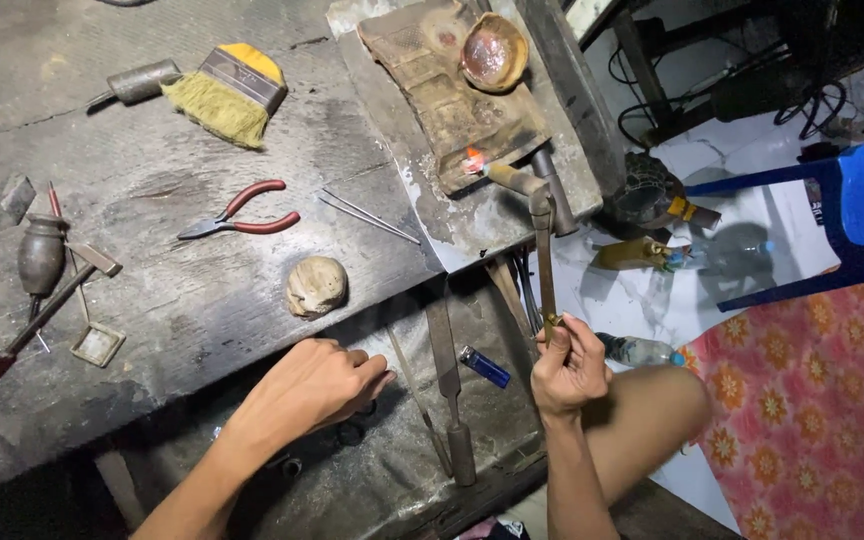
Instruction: The person is soldering a small metal ring component on a workbench and then using pliers to transfer it to a ring mandrel for shaping.
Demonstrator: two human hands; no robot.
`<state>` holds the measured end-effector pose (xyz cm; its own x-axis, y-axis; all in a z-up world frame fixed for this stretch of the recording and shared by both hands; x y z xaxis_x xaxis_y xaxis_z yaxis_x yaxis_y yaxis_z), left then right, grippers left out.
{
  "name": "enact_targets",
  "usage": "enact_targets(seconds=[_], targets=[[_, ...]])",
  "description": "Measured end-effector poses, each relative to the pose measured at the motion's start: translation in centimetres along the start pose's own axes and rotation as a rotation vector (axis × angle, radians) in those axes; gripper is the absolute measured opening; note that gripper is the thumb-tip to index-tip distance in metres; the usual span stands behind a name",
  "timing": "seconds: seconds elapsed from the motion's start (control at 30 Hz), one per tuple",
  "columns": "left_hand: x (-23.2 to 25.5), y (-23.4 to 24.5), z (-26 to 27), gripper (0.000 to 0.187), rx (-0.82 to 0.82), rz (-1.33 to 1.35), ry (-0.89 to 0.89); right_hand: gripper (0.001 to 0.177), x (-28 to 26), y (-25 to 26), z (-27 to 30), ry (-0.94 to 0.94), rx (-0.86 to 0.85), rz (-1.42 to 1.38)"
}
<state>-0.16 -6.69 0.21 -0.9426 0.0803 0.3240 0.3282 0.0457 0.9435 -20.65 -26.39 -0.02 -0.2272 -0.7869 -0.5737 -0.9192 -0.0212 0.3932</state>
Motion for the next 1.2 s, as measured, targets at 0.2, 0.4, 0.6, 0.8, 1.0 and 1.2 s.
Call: enact_targets(seconds=[0.2, 0.4, 0.6, 0.8, 1.0, 1.2], targets=[[0.1, 1.2, 0.1, 0.015, 0.08, 0.028, -0.008, 0.014, 0.2, 0.2, -0.6, -0.049, 0.055, -0.078], [0.0, 0.9, 0.2, 0.015, 0.072, 0.042, -0.003, 0.014, 0.0, 0.1, -0.7, -0.056, 0.056, -0.086], [-0.1, 0.7, 0.0, 0.016, 0.065, 0.044, -0.005, 0.013, 0.5, 0.1, -0.7, -0.092, 0.056, -0.108], [-0.2, 0.4, -0.1, 0.016, 0.066, 0.03, 0.002, 0.014, 0.3, 0.1, -1.0, -0.08, 0.059, -0.085], [-0.1, 0.8, 0.0, 0.016, 0.073, 0.027, 0.001, 0.015, 0.1, -0.1, -1.0, -0.081, 0.068, -0.098], [-0.1, 0.4, 0.1, 0.016, 0.05, 0.03, 0.0, 0.014, 0.1, 0.1, -1.0, -0.076, 0.076, -0.092]])
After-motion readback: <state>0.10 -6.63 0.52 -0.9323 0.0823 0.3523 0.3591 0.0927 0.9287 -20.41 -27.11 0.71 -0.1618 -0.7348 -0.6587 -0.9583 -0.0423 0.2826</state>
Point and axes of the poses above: each hand's wrist, its own z-axis away from the middle knuckle, its own y-axis out of the back of the hand, x = y × z, the point moved 7 cm from there along -z, towards the middle knuckle, and after that the axes turned 2 degrees about -y, right-handed, at the moved point
